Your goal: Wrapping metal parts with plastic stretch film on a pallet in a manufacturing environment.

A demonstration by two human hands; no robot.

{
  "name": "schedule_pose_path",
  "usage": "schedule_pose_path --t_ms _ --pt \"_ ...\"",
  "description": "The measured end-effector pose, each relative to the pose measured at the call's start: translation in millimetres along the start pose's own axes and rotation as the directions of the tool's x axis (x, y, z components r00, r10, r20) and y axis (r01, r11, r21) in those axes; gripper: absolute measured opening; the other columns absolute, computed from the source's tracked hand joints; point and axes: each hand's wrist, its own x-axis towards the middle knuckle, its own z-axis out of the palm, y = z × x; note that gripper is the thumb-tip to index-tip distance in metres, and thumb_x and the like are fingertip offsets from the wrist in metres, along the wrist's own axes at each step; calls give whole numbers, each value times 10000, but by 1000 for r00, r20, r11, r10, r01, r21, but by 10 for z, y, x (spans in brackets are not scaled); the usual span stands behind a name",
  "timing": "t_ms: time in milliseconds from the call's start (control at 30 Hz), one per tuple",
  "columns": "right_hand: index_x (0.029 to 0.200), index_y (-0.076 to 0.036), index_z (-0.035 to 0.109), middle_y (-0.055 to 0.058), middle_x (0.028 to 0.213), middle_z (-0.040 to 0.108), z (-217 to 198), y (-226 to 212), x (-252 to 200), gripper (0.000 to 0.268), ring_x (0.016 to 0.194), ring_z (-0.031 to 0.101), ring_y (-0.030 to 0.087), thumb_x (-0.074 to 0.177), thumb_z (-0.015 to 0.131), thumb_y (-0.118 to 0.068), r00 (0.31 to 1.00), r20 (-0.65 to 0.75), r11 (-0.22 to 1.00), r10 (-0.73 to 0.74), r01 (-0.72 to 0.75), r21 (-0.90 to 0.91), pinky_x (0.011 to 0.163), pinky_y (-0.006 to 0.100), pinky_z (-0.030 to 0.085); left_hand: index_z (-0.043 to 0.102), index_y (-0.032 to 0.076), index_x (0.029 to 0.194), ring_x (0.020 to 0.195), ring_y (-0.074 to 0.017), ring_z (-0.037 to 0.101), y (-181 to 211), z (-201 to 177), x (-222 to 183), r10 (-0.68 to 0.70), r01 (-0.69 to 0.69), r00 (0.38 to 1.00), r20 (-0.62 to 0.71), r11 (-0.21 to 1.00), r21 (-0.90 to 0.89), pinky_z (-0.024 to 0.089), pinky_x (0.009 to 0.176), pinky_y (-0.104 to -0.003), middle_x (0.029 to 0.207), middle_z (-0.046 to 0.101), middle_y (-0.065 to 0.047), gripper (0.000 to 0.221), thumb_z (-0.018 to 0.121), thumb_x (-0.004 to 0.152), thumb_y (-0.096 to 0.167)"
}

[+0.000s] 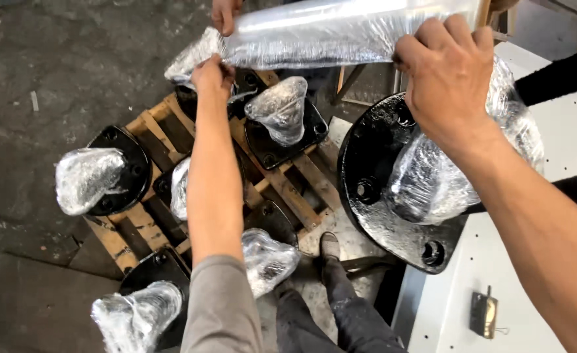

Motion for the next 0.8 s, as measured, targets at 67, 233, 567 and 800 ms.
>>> schedule_pose_path --t_ms 67,233,567,800 --pt "991 -124 715 8 981 596 0 -70 -20 115 1015 543 207 924 664 -44 998 33 997 51 -53 57 871 372 355 572 -32 1013 584 -232 610 253 -45 -349 92 -93 995 33 996 7 551 484 -359 771 629 -141 124 661 942 16" --pt "968 -133 714 17 956 593 -134 -340 -136 160 953 531 190 953 657 16 994 93 998 53 -52 -21 883 383 357 612 -59 1033 585 -191 623 617 -527 -902 203 -212 975 91 971 106 538 473 -328 753 650 -111 152 672 961 60" --pt "958 -156 642 46 955 562 -434 -1807 -923 247 964 554 239 756 688 -21 917 388 922 94 -227 314 826 446 392 572 12 958 543 -124 503 310 -2615 -1518 229 -209 973 -13 908 363 418 466 -289 683 536 -25 196 688 1057 135" --pt "968 -151 635 30 977 571 -803 -2270 -1861 292 982 551 245 701 685 -43 873 484 859 50 -285 426 811 425 378 593 21 944 543 -142 535 -168 -3848 -2647 231 -188 972 -43 874 448 430 467 -306 716 598 -33 124 637 1035 94"
